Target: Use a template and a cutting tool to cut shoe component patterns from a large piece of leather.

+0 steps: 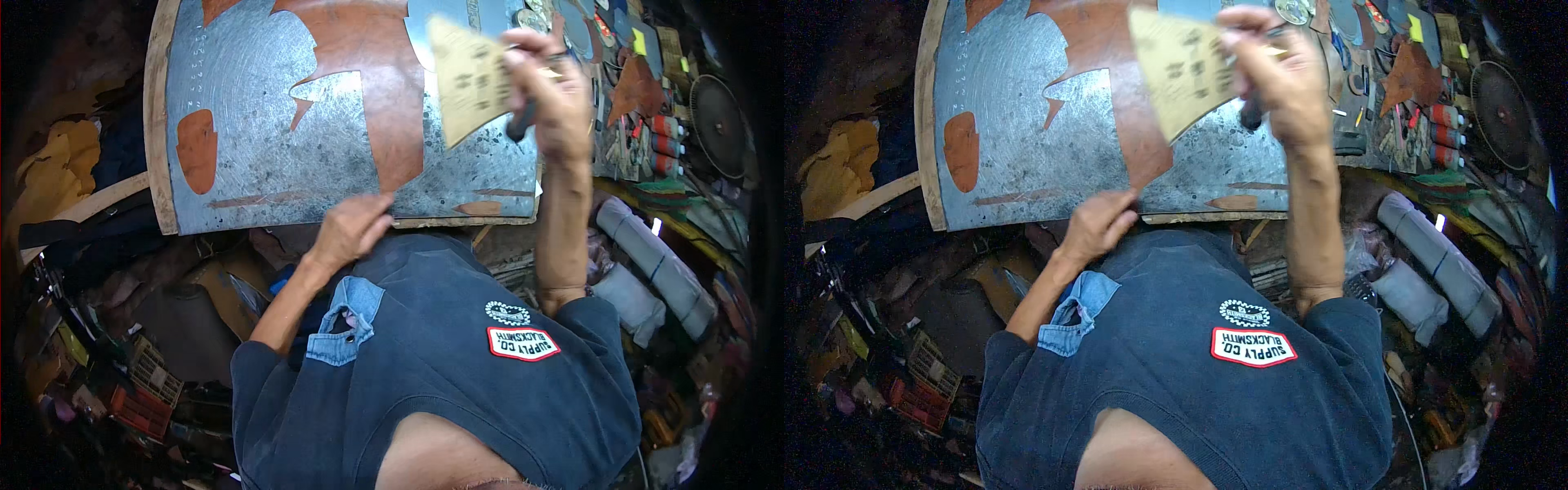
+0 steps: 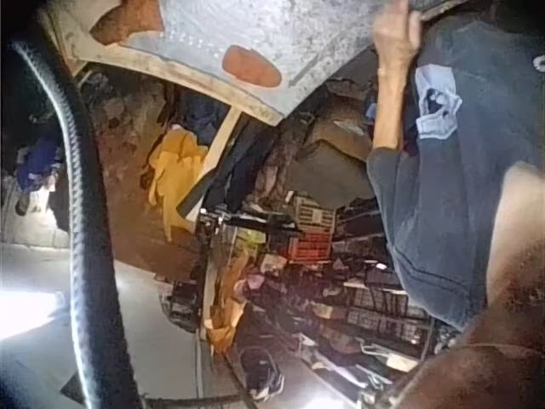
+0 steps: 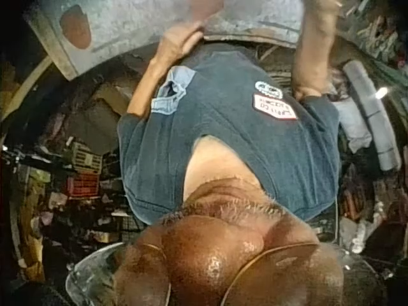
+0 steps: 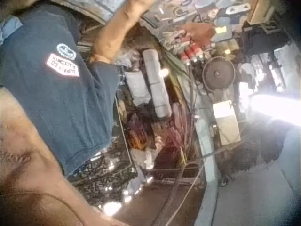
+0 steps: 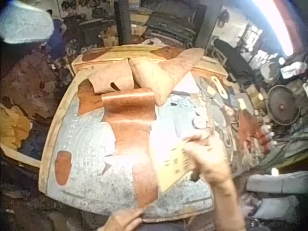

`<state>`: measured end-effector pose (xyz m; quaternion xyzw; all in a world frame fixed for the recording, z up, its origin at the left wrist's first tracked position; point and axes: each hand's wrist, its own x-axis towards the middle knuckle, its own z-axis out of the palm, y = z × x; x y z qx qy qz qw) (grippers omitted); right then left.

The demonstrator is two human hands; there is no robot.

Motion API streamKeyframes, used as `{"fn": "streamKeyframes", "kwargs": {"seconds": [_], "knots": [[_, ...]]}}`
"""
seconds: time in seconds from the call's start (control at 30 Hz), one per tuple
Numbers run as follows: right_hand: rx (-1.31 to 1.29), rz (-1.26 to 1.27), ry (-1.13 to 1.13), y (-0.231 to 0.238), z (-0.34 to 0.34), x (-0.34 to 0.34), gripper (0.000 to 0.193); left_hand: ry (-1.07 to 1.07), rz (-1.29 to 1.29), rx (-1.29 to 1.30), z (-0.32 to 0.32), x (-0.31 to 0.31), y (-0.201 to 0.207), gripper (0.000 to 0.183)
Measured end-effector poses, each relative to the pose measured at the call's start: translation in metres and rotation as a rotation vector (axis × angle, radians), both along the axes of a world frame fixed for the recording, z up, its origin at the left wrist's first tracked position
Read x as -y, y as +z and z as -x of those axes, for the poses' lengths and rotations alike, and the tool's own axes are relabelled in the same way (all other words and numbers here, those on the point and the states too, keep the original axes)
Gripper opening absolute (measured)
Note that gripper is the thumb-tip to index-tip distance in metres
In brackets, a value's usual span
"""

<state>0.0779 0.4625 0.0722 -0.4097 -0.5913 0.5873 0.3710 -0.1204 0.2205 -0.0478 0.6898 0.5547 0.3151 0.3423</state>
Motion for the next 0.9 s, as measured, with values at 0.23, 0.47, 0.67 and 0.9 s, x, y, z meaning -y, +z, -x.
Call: {"fn": "streamKeyframes", "kwargs": {"seconds": [0.23,0.47,0.67,0.9], "knots": [[0.834,0.02,0.089,-0.132,0.005,0.072,0.038,0.239,-0.234,-0.183,0.038,-0.06,-0.041,0.043],[0.962,-0.176,0.123,-0.133,0.004,0.116,0.04,0.112,-0.184,-0.354,0.029,-0.083,-0.069,0.082],[0.959,-0.135,0.055,-0.131,0.0,0.149,0.039,0.058,-0.138,-0.326,0.03,-0.072,-0.069,0.084],[0.811,-0.167,-0.018,-0.138,-0.01,0.164,0.038,0.078,-0.143,-0.276,0.029,-0.069,-0.068,0.092]]}}
